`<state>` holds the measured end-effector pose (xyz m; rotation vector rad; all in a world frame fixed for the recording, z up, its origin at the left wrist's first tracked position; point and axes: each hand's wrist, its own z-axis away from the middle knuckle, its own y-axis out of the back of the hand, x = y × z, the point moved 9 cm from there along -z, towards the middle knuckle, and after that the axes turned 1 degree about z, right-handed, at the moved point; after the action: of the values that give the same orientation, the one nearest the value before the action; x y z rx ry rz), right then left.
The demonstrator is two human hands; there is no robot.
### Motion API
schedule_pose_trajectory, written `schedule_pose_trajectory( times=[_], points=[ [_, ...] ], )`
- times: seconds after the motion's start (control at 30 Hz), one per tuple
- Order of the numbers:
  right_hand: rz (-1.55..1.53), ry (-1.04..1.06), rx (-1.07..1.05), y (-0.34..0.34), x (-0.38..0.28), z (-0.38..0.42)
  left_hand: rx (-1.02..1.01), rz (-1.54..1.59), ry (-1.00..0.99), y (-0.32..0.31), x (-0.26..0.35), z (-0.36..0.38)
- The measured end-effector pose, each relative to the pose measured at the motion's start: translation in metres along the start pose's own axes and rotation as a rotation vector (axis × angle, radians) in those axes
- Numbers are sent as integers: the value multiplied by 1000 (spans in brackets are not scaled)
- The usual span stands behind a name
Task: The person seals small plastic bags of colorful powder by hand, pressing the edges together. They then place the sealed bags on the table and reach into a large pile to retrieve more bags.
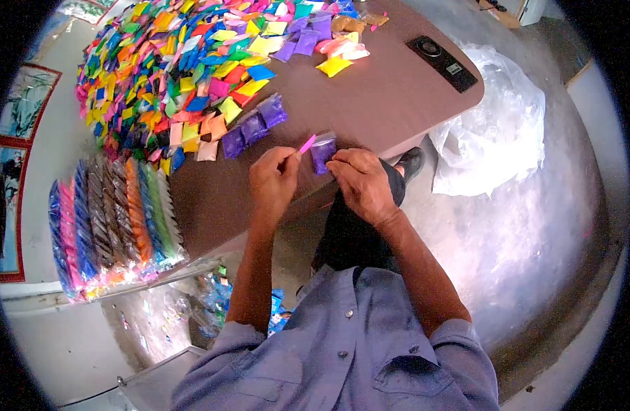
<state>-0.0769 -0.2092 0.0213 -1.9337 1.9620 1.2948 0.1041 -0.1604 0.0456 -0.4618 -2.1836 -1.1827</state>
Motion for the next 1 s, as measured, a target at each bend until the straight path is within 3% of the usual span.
schedule_pose_trajectory(
  times=[0.1,0.3,0.5,0.67,0.8,1.0],
  points=[
    [24,12,22,-2,-4,1,-30,50,46,1,23,14],
    [92,20,27,-1,-18,-7,48,-7,31,2,1,23],
    [-1,-105,-8,8,-15,-22,66,52,123,11,-4,26],
    [119,63,-97,-3,-16,-34,55,92,135,1,17,37],
    [99,27,-77,-3,-14,-28,67,-63,81,2,2,38],
    [91,-22,-58,-5,-10,-25,86,50,129,17,19,32]
  ],
)
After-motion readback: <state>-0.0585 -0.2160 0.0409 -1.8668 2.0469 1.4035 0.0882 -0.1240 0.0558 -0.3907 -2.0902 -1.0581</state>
